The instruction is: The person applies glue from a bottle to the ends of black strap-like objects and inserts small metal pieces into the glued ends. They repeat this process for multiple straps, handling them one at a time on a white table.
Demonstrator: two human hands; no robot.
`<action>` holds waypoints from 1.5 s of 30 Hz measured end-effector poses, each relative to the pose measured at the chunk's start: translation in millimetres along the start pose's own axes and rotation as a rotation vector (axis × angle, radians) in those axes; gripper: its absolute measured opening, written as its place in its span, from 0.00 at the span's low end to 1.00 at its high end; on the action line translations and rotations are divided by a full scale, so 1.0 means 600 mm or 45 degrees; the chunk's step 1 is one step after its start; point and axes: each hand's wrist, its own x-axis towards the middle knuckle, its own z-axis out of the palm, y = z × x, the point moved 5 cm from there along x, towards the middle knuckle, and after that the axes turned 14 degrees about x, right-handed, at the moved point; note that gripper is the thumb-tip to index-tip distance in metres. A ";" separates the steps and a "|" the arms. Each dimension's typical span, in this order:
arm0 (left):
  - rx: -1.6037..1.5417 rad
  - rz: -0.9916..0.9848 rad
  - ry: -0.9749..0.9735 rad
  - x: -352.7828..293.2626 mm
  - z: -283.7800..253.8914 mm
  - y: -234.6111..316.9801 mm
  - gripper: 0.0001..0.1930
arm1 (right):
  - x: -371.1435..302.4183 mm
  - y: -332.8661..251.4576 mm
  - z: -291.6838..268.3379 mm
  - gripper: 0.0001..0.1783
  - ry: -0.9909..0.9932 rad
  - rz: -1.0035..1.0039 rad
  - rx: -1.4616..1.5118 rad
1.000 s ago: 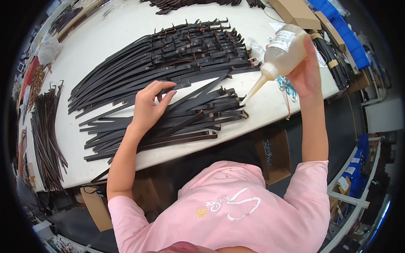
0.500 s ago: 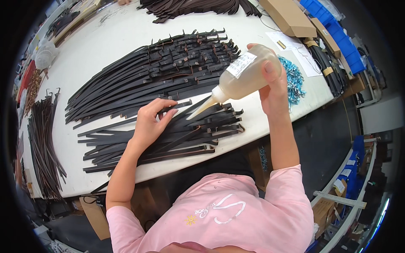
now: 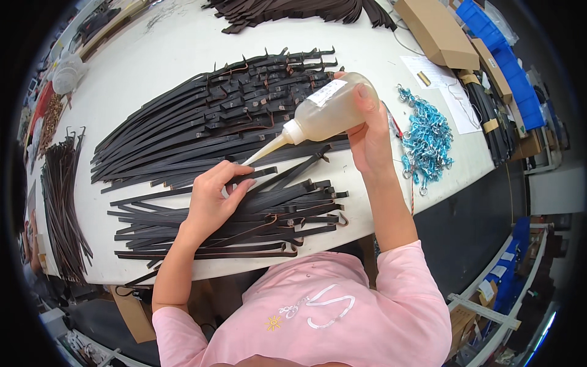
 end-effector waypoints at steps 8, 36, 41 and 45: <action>-0.174 -0.069 -0.048 -0.008 0.012 -0.017 0.08 | -0.008 0.016 -0.016 0.44 -0.094 0.034 0.074; -0.131 -0.152 0.087 -0.030 0.027 -0.011 0.09 | -0.111 0.010 -0.055 0.41 0.005 -0.535 -0.430; -0.138 -0.190 0.069 -0.030 0.022 -0.009 0.09 | -0.123 0.015 -0.037 0.44 0.078 -0.633 -0.377; -0.142 -0.162 0.130 -0.031 0.023 -0.010 0.09 | -0.140 0.018 -0.039 0.43 0.084 -0.702 -0.406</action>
